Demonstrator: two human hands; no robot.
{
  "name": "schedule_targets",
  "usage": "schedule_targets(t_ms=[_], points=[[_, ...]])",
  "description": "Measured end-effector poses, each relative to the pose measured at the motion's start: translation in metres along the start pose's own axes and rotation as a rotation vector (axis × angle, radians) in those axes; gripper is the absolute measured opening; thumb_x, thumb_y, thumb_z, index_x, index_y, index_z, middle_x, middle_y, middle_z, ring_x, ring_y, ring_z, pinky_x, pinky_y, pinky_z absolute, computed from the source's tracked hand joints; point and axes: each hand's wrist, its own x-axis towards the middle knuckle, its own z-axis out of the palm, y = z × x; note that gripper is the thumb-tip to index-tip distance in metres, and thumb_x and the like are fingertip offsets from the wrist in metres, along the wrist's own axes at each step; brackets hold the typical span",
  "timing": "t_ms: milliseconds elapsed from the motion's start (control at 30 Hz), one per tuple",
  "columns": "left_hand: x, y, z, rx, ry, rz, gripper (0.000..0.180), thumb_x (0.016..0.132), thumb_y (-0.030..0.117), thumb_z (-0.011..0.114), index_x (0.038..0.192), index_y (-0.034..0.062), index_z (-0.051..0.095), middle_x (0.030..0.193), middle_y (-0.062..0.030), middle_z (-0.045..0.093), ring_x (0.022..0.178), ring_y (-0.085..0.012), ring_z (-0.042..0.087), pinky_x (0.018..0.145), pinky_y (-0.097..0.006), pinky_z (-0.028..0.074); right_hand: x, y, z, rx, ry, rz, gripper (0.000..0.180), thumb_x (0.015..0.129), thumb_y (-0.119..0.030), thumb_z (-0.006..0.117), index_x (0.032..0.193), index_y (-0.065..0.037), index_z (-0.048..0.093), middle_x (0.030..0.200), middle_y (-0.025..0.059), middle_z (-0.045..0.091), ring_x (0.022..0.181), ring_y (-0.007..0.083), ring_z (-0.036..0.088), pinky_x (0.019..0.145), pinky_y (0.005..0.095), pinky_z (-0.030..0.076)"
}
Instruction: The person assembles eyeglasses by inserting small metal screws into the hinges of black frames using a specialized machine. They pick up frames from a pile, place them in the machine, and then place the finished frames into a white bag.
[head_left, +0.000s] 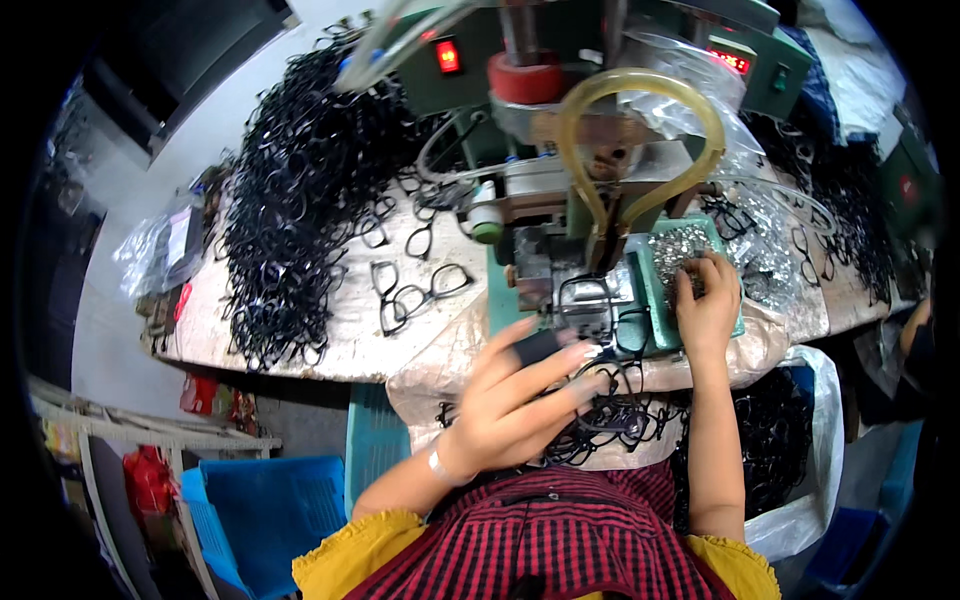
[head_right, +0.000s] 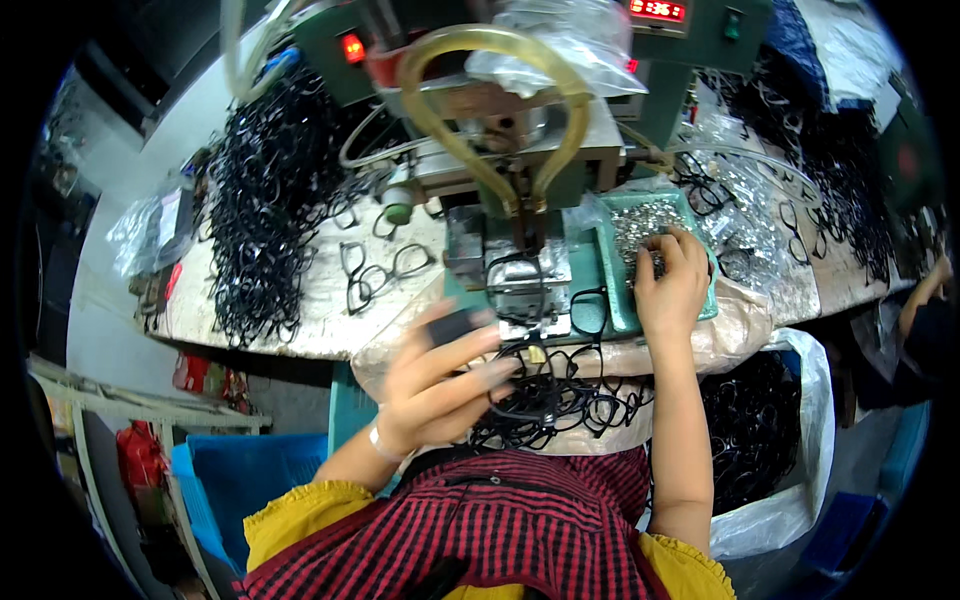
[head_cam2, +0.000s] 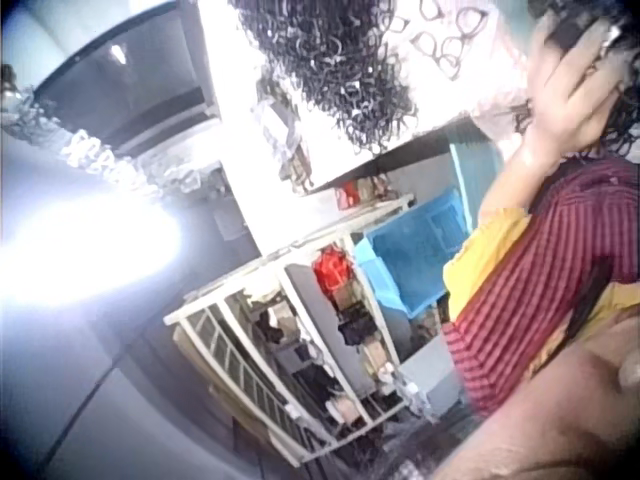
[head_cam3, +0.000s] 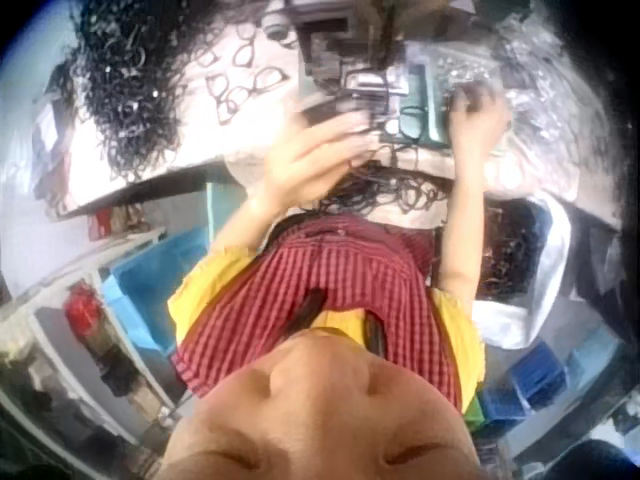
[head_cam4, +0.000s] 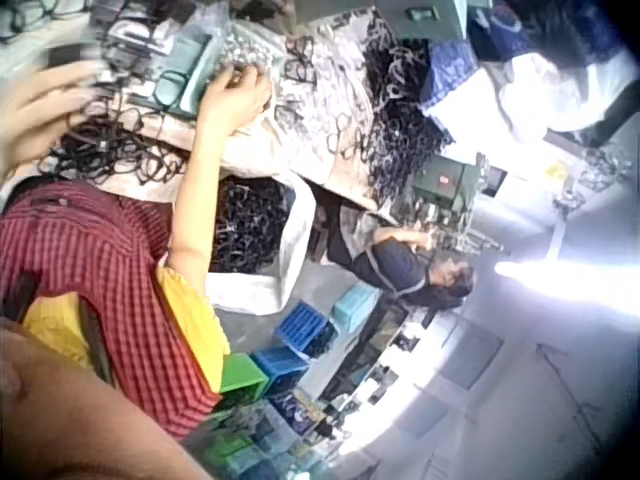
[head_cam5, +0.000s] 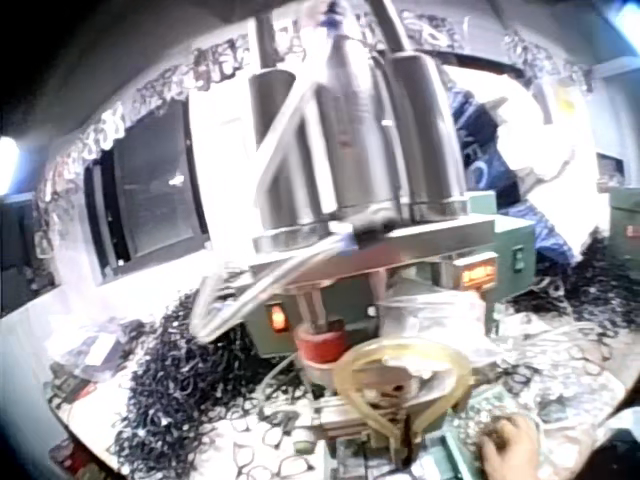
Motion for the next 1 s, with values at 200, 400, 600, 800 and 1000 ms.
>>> schedule_targets(t_ms=[200,400,600,800,1000], points=[[-0.007,-0.018,-0.097,0.124,0.895,-0.083,0.022,0.101,-0.001,0.042,0.115,-0.0108,0.056,0.120,-0.0221,0.060,0.109,-0.0299,0.060,0.103,-0.042,0.047,-0.001,-0.003,-0.013,-0.030,0.004,-0.046,0.006,0.084,-0.008,0.060,0.084,-0.004,0.065,0.085,0.0115,0.064,0.087,0.0342,0.059,0.079,0.0432,0.045],[-0.004,-0.140,-0.049,0.954,0.035,-0.564,0.026,0.082,0.028,0.073,0.091,0.0036,0.071,0.136,-0.0173,0.055,0.122,-0.0356,0.048,0.112,-0.050,0.029,0.015,-0.001,0.002,0.348,-0.035,0.165,0.012,0.081,-0.011,0.068,0.090,-0.005,0.074,0.085,0.0105,0.069,0.082,0.0257,0.064,0.077,0.0359,0.049],[-0.075,-0.199,0.009,0.987,-0.138,-0.688,0.022,0.084,0.018,0.060,0.093,0.0003,0.070,0.138,-0.0198,0.053,0.119,-0.0391,0.047,0.114,-0.054,0.022,-0.017,0.006,-0.028,0.368,0.033,0.258,0.012,0.080,-0.004,0.071,0.091,-0.003,0.073,0.087,0.0094,0.069,0.087,0.0226,0.064,0.085,0.0309,0.047],[-0.048,-0.176,-0.013,0.514,0.383,-0.577,0.014,0.097,0.016,0.059,0.092,0.0037,0.064,0.068,-0.0110,0.057,0.059,-0.0227,0.051,0.056,-0.035,0.040,-0.054,0.029,-0.075,0.270,0.056,0.268,0.013,0.080,0.002,0.068,0.092,0.000,0.072,0.087,0.0090,0.067,0.085,0.0210,0.063,0.080,0.0305,0.048],[-0.009,-0.127,-0.006,-0.029,0.515,-0.704,0.017,0.101,0.018,0.058,0.094,0.0020,0.062,0.067,0.0066,0.049,0.055,-0.0012,0.038,0.048,-0.020,0.029,-0.014,-0.036,-0.069,0.642,-0.223,0.351,0.014,0.081,-0.001,0.068,0.094,0.001,0.073,0.088,0.0092,0.069,0.085,0.0171,0.064,0.079,0.0275,0.049]])
